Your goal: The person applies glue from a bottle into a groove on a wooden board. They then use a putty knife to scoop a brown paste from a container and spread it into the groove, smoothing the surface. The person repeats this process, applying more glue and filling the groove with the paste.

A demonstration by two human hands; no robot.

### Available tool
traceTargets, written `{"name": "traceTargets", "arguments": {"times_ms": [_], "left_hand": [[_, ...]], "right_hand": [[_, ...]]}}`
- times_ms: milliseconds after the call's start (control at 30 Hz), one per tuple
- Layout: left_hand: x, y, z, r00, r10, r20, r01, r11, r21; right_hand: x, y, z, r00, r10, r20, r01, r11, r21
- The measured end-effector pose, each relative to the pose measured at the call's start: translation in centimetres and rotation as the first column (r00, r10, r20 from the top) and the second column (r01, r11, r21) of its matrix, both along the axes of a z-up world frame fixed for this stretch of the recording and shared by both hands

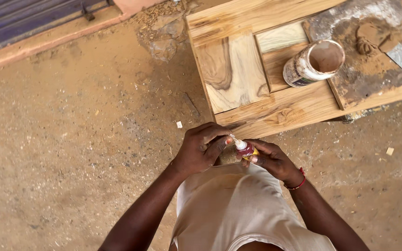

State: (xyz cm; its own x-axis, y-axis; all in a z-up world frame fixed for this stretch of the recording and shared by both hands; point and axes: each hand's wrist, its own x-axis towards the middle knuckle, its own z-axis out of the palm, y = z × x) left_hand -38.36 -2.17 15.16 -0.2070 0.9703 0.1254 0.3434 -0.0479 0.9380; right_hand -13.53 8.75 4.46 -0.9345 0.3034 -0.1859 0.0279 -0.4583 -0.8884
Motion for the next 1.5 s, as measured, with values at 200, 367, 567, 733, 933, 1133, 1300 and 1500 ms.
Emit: {"name": "traceTargets", "arguments": {"times_ms": [200,367,567,733,933,1133,1300,1500], "left_hand": [[-0.2,1.6,0.9,0.931,-0.209,-0.298,0.187,0.977,-0.102],[-0.1,2.2,-1.4,0.816,-0.295,-0.498,0.233,0.955,-0.183],[1.0,3.7,-6.4,0.997,-0.054,0.062,0.079,0.837,-0.541],[0.8,4.0,-5.9,0.987,-0.137,-0.082,0.086,0.89,-0.448],[-1.4,4.5,-1.8,0.706,-0.431,-0.562,0.441,0.888,-0.127],[-0.6,4.9,-2.7,0.867,-0.346,-0.358,0.349,0.935,-0.059],[1.1,5.2,-4.3,0.989,-0.097,0.116,0.144,0.832,-0.536],[-0.8,5.4,-2.6,0.742,-0.513,-0.432,0.468,0.857,-0.214]], "right_hand": [[0.7,0.2,1.0,0.995,-0.094,0.035,0.083,0.968,0.235],[-0.1,0.0,1.7,0.957,-0.279,0.082,0.165,0.753,0.637],[-1.3,0.6,1.7,0.905,-0.423,-0.045,0.228,0.395,0.89],[-0.9,1.1,0.7,0.903,-0.427,-0.048,0.247,0.424,0.871],[1.5,3.2,-0.8,0.991,-0.114,0.064,0.099,0.974,0.203],[1.5,3.7,0.8,0.977,-0.209,0.044,0.148,0.813,0.563],[0.4,3.0,2.9,0.914,-0.403,-0.036,0.234,0.453,0.86],[2.1,4.2,0.9,0.982,-0.189,0.029,0.157,0.882,0.445]]}}
